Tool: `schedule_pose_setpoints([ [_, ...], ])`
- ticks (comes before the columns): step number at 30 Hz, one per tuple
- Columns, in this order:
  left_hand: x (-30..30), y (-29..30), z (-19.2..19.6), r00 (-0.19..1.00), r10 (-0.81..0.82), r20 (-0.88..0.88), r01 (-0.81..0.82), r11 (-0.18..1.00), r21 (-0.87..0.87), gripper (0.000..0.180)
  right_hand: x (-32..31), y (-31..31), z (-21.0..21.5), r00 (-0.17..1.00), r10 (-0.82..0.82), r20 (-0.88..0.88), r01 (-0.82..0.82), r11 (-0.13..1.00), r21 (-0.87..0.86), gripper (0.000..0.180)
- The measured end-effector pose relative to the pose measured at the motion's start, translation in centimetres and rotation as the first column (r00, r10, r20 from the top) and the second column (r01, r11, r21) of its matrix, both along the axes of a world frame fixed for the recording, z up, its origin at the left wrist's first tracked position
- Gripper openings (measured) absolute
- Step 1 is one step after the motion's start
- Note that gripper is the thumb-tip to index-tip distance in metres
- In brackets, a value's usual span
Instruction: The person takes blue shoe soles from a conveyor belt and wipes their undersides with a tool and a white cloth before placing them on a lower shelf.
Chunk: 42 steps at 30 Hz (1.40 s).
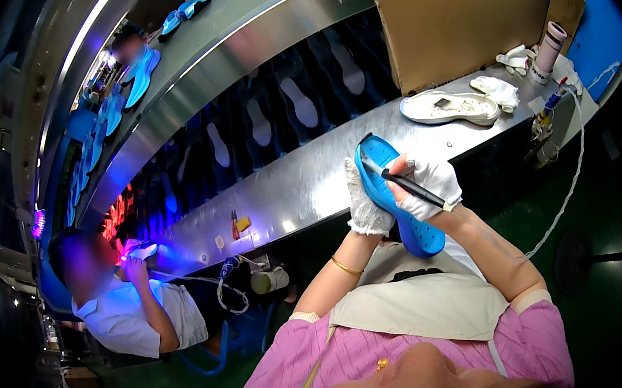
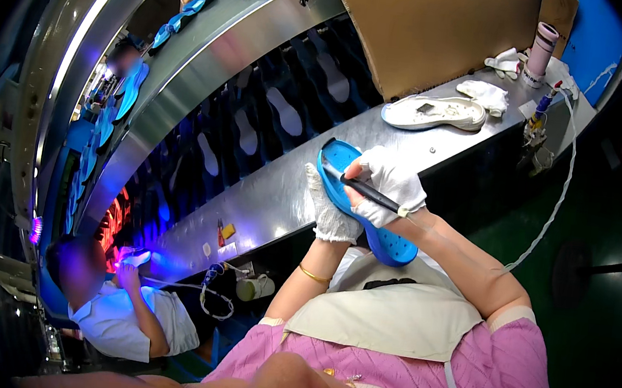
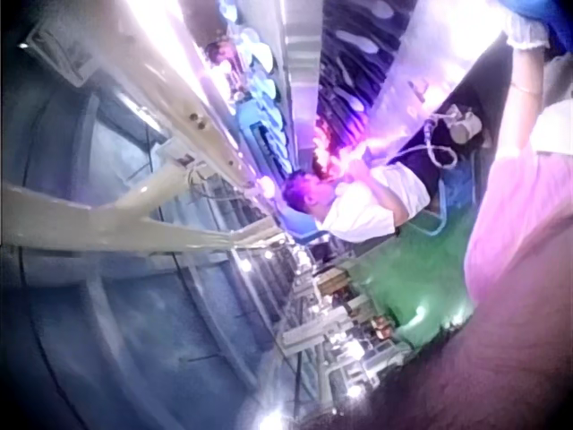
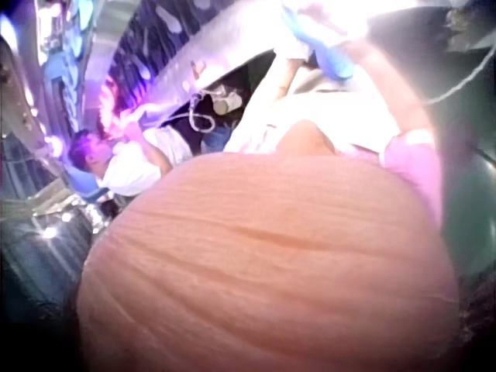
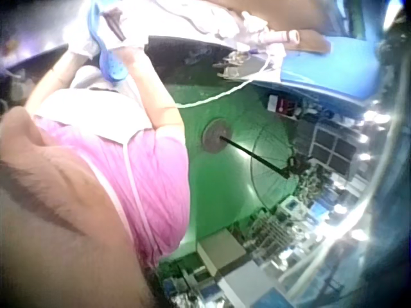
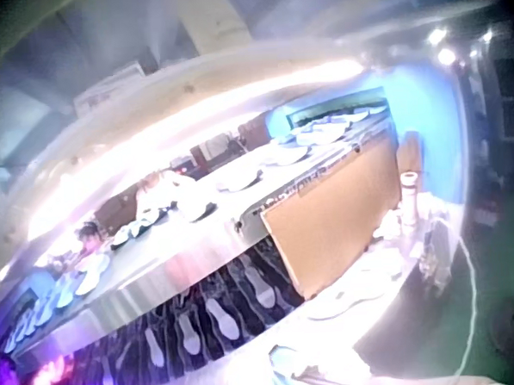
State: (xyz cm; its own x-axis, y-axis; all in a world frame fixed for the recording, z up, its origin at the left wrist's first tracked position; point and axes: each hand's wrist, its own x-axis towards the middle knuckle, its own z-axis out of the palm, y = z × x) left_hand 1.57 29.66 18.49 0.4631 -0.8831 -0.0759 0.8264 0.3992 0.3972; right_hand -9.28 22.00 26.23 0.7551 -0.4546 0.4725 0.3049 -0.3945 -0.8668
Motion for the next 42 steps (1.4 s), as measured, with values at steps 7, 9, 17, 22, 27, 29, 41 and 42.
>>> schedule_pose_setpoints([
  [7, -0.4, 0.9, 3.1, 1.000, 0.025, 0.017, -0.027, 0.992, 0.121, 0.076, -0.3, 0.0, -0.8, 0.999, -0.040, -0.005, 0.040, 0.997, -0.066, 0.018],
  [9, 0.4, 1.4, 3.1, 0.995, -0.073, 0.073, 0.074, 0.997, -0.002, 0.074, -0.6, 0.4, -0.1, 0.997, 0.015, 0.077, 0.009, 0.954, -0.298, 0.023],
  [17, 0.9, 1.6, 2.9, 0.993, -0.072, 0.098, 0.068, 0.997, 0.044, 0.081, -1.9, 0.5, -1.3, 0.994, 0.015, 0.108, 0.025, 0.935, -0.355, 0.019],
  [22, -0.8, 2.8, 2.0, 0.978, -0.092, 0.185, 0.066, 0.988, 0.141, 0.081, -4.2, 0.2, -1.6, 0.997, 0.007, -0.082, -0.023, 0.981, -0.195, 0.015],
  [27, -1.9, 4.3, -0.9, 0.945, -0.191, 0.265, 0.095, 0.936, 0.338, 0.077, -5.4, -1.0, -2.7, 0.996, -0.037, -0.087, 0.036, 0.999, -0.013, 0.013],
  [29, -1.2, 4.0, -1.4, 0.954, -0.203, 0.219, 0.118, 0.929, 0.350, 0.078, -5.2, -0.2, -2.6, 0.997, 0.072, -0.036, -0.073, 0.997, -0.030, 0.013],
  [41, 3.7, -1.0, -3.7, 0.999, -0.012, 0.052, 0.022, 0.981, -0.194, 0.099, -2.2, 0.4, 0.0, 0.986, 0.167, -0.014, -0.167, 0.985, -0.032, 0.010],
  [42, 3.9, -1.7, -3.2, 0.985, 0.076, 0.153, -0.042, 0.976, -0.215, 0.097, -2.1, 0.4, -0.5, 0.976, 0.216, -0.009, -0.213, 0.969, 0.121, 0.010],
])
